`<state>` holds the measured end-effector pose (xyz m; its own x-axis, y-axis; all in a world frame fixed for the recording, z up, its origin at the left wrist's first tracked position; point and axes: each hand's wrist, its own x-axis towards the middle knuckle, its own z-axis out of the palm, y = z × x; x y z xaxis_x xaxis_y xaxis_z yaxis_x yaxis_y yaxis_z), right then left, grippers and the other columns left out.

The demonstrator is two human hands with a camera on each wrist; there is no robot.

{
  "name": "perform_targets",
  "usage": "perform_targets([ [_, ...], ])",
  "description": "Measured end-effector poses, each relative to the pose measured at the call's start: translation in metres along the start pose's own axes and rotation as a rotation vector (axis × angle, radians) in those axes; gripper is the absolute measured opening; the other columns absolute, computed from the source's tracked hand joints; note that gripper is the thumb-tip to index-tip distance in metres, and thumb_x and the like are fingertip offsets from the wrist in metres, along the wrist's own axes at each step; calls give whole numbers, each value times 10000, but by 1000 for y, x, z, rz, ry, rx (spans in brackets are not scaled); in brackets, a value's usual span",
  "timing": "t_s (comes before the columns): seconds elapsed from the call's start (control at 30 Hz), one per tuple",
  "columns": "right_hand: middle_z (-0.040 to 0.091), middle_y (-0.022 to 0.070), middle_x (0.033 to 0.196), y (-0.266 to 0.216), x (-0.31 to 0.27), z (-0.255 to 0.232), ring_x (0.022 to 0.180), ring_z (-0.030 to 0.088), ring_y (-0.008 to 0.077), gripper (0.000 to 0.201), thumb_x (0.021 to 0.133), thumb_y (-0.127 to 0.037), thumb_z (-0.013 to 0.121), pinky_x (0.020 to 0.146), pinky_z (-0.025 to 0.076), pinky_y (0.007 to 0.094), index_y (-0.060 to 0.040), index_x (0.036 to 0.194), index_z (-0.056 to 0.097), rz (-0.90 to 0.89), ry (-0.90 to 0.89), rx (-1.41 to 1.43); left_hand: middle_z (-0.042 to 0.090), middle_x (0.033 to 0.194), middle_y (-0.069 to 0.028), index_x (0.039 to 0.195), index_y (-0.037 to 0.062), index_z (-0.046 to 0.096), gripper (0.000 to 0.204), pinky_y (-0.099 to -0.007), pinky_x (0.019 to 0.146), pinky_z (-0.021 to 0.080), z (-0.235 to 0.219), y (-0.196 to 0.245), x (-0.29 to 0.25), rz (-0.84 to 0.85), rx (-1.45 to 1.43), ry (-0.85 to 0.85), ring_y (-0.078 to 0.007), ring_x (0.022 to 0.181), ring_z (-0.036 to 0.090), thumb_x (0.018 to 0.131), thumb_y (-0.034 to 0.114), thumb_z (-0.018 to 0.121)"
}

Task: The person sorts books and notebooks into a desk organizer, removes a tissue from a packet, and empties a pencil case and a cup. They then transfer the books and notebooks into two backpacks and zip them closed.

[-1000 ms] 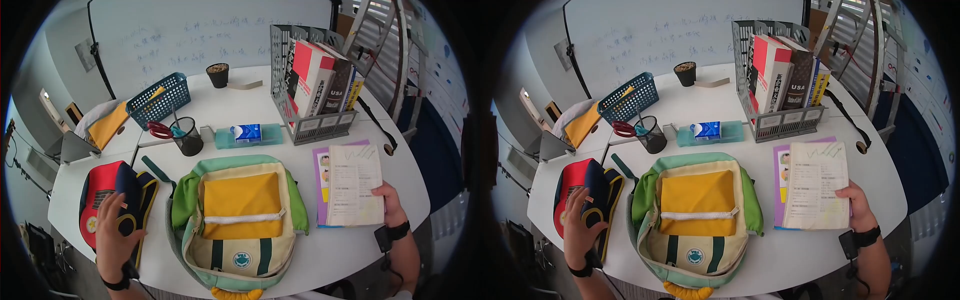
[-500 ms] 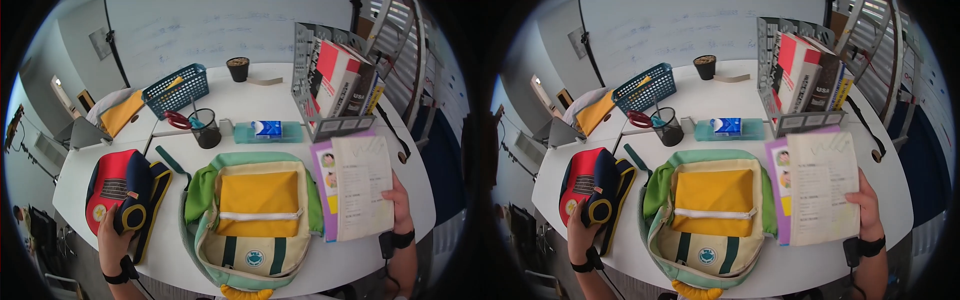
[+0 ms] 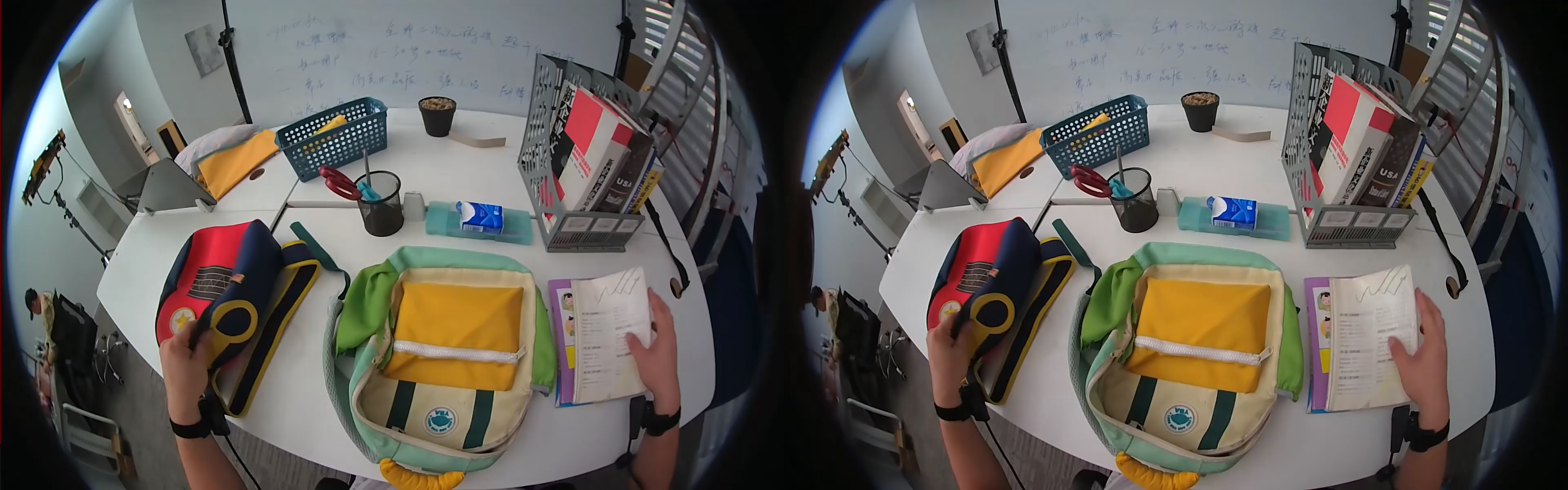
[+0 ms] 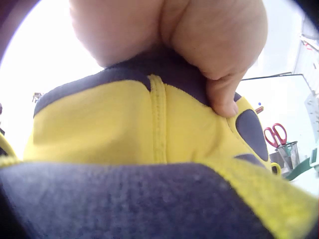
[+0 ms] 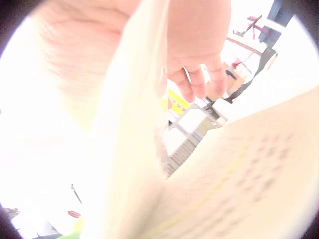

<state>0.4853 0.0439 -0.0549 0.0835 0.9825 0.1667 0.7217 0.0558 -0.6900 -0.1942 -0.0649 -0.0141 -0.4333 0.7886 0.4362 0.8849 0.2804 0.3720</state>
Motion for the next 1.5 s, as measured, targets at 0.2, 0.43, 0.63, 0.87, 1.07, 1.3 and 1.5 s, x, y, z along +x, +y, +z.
perform_targets([
  [0.2,416,237,1666,-109,-24,18,1512,434,474,838,755,-93,764,1249,353,511,-21,1552,519,-432,118,-455,709,923,-6,1131,-72,698,241,-278,735,486,-12,-39,18,-103,-263,224,-77,832,571,1080,158,647],
  [0.43,327,370,1667,-133,-41,50,1544,357,538,961,866,-285,833,1225,392,518,-15,1648,345,-220,-438,30,721,952,9,1177,-54,725,293,-247,727,489,-48,-54,24,-194,-604,392,-55,814,605,1099,219,655],
  [0.63,405,363,1578,-124,-28,106,1454,470,524,934,899,-311,818,1166,455,490,-24,1653,346,-240,-424,-26,755,958,-49,1199,-73,713,250,-294,812,527,-26,-22,4,-91,-290,169,-101,875,628,1022,98,671],
  [0.87,519,307,1427,-132,-26,104,1240,640,465,875,881,-286,812,1046,541,438,-12,1619,427,-167,-528,3,759,945,-42,1187,-60,731,240,-289,786,528,-18,-16,-2,-46,-257,277,-99,864,656,1033,116,677],
  [1.07,478,337,1479,-168,-25,166,1314,584,493,922,904,-354,798,1107,501,450,23,1634,380,-329,-671,143,749,1156,-79,1300,-64,712,345,-276,861,531,-106,-45,52,-85,-636,628,-133,977,685,1082,199,666],
  [1.3,362,365,1620,-250,-28,278,1441,521,413,1006,979,-369,740,1163,462,404,15,1704,157,-362,-1048,425,753,1228,-101,1393,-14,680,419,-241,900,532,-204,-18,92,288,-124,701,-147,1071,710,1092,274,638],
  [1.5,226,224,1766,-243,-17,254,1545,404,318,800,1133,-399,506,1256,342,429,-150,1750,61,-151,-1221,873,741,1259,-174,1373,-70,676,392,-323,1026,539,-158,92,29,118,-61,794,-227,1145,710,1101,192,570],
])
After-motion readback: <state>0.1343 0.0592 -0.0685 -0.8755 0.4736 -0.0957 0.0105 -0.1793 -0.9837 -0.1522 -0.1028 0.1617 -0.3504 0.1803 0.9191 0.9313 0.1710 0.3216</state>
